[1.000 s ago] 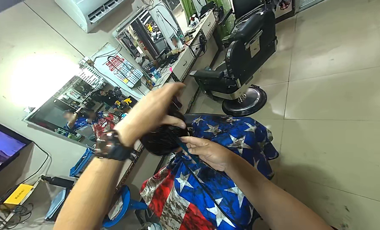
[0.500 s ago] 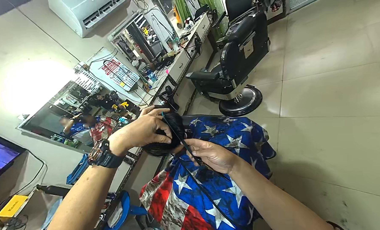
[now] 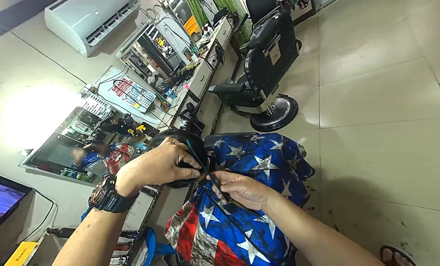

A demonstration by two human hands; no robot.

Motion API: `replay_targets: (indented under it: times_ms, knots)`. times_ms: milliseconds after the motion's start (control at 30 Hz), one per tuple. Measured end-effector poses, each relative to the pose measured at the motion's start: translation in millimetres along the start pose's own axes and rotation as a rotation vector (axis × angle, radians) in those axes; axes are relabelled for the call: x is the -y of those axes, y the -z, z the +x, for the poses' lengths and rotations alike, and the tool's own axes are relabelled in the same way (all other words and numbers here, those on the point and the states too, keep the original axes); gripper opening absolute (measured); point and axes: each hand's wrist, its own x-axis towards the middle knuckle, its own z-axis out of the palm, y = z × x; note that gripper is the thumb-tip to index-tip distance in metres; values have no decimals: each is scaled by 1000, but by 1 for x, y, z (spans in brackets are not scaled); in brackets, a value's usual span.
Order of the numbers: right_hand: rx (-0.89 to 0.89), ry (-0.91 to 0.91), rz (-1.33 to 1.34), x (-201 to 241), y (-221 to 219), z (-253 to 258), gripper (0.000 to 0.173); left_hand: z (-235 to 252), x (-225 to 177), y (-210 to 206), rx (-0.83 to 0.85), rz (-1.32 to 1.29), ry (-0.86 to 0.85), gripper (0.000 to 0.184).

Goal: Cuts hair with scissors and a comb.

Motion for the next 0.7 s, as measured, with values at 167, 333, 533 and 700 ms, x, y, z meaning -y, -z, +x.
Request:
replay_targets:
  times_ms: [167, 333, 533, 700]
  knots:
    - [-176, 264, 7, 21, -5, -8, 36, -5, -7, 3, -36, -64, 134, 48]
    - [-225, 156, -694, 36, -35, 0, 34, -11, -9, -5, -188, -304, 237, 36]
    - [-443, 169, -133, 81, 20, -23, 38, -12, -16, -4, -197, -319, 318, 36]
    - [-411, 111, -287, 108, 54, -41, 21, -11, -15, -2, -196, -308, 368, 34]
